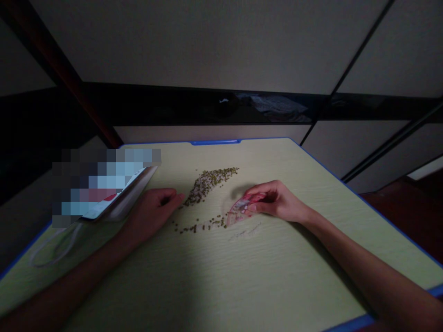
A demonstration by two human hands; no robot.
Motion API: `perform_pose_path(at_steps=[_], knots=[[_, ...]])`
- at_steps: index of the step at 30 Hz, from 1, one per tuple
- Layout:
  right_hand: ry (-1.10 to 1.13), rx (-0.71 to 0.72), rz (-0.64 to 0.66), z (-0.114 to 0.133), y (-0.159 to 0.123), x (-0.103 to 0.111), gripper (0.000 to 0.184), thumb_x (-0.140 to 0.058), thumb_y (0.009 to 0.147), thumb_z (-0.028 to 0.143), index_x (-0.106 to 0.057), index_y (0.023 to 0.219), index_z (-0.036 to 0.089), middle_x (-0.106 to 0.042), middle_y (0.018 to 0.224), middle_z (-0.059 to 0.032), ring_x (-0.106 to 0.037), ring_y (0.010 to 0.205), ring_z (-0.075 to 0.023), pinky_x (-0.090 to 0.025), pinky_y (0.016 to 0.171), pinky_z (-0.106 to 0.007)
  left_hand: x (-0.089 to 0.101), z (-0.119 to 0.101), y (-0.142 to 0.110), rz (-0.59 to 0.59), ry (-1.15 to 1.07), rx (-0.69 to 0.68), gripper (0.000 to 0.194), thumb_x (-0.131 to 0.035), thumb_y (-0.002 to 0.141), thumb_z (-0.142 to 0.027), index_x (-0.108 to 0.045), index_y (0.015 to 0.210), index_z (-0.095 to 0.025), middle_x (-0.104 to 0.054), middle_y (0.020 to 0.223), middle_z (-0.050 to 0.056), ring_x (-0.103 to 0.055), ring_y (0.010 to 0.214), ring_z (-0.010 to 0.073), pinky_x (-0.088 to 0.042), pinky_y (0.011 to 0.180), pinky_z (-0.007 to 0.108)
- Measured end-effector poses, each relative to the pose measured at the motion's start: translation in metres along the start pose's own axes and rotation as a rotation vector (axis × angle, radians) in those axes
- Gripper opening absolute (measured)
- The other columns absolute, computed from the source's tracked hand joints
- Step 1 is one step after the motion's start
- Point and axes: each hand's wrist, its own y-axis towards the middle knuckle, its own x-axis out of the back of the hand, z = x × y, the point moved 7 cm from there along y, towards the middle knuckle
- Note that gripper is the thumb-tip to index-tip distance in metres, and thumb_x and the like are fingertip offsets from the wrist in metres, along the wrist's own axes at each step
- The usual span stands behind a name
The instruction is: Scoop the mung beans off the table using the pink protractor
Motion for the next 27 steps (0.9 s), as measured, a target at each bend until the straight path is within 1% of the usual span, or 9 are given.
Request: perform_pose_path(at_steps=[6, 13, 21, 27], knots=[[0.005, 0.003, 0.018, 0.0001, -0.001, -0.0033, 0.017, -0.071, 0.064, 0.01, -0.069, 0.081, 0.012, -0.069, 0.065, -0.0016, -0.064, 0.059, -0.0106, -0.05, 0.058, -0.021, 0.0007, 0.0001, -0.0007, -0.004, 0.005, -0.005, 0.039, -0.04, 0.068, -0.051, -0.032, 0.045, -0.021, -0.028, 0.045, -0.008, -0.031, 0.045, 0.01, -0.024, 0.047, 0.024], [0.004, 0.008, 0.034, 0.0007, -0.0005, -0.0056, 0.016, -0.07, 0.064, 0.009, -0.069, 0.081, 0.012, -0.069, 0.065, -0.002, -0.063, 0.059, -0.0103, -0.05, 0.058, -0.021, -0.0008, 0.0002, 0.001, 0.0, 0.018, -0.014, 0.039, -0.04, 0.069, -0.052, -0.033, 0.046, -0.021, -0.029, 0.046, -0.007, -0.032, 0.046, 0.0104, -0.024, 0.048, 0.024], [0.006, -0.01, 0.008, 0.0003, -0.0019, -0.0044, 0.017, -0.07, 0.064, 0.009, -0.069, 0.08, 0.013, -0.07, 0.068, -0.0021, -0.065, 0.061, -0.0116, -0.051, 0.061, -0.023, -0.0008, 0.0011, 0.0006, -0.015, 0.019, -0.015, 0.04, -0.04, 0.068, -0.052, -0.032, 0.045, -0.021, -0.029, 0.045, -0.007, -0.031, 0.045, 0.0104, -0.024, 0.048, 0.024], [-0.043, 0.029, 0.033, 0.0034, -0.0028, -0.0089, 0.017, -0.069, 0.066, 0.011, -0.067, 0.084, 0.011, -0.07, 0.067, -0.0024, -0.064, 0.06, -0.0109, -0.05, 0.058, -0.022, 0.0001, -0.0015, 0.0002, -0.006, 0.014, -0.018, 0.04, -0.041, 0.069, -0.052, -0.032, 0.045, -0.021, -0.029, 0.045, -0.007, -0.032, 0.045, 0.0103, -0.024, 0.048, 0.024]])
